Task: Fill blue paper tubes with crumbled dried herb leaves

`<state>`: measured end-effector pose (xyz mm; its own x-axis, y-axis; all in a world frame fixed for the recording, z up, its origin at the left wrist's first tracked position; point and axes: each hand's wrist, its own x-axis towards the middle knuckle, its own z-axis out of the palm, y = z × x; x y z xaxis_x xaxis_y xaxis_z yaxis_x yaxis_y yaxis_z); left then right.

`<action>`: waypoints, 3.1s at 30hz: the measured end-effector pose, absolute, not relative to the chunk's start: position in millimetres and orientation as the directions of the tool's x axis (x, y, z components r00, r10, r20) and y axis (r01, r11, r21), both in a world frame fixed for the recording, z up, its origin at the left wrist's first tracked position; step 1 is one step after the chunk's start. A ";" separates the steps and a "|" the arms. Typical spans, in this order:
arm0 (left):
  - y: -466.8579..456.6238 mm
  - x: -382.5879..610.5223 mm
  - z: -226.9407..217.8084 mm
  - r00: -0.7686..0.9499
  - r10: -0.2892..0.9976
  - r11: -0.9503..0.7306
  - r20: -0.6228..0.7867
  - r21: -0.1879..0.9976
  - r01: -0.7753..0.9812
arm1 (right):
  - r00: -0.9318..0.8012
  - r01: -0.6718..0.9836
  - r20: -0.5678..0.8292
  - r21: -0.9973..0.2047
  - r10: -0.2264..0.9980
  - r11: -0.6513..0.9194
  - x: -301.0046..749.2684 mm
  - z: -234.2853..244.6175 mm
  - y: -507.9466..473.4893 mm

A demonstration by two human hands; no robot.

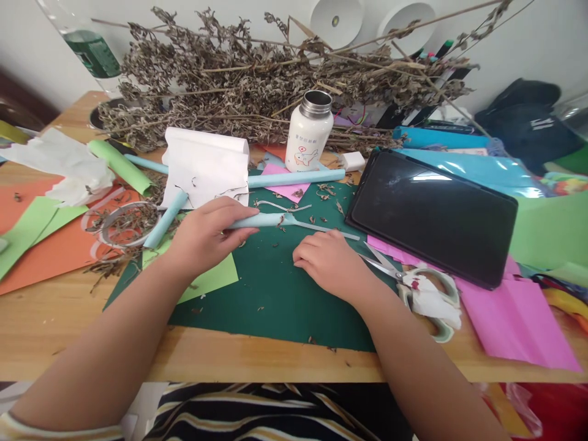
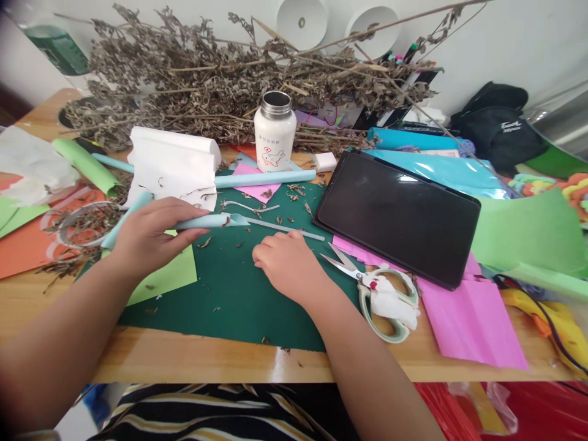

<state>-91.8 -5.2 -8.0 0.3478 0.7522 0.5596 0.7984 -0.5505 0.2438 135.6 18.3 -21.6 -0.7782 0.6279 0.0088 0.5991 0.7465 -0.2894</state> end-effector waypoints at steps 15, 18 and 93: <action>-13.1 -73.7 -12.4 0.497 0.650 -0.717 0.575 0.249 0.651 | -0.471 0.312 0.515 -0.662 0.716 0.682 139.7 -12.6 11.6; -14.6 -73.9 -10.3 0.478 0.646 -0.715 0.595 0.252 0.652 | -0.518 0.247 0.546 -0.641 0.658 0.727 147.2 -10.1 13.1; -12.7 -75.0 -15.8 0.516 0.650 -0.722 0.558 0.241 0.649 | -0.659 0.298 0.305 -0.734 0.688 0.610 153.9 -10.9 21.4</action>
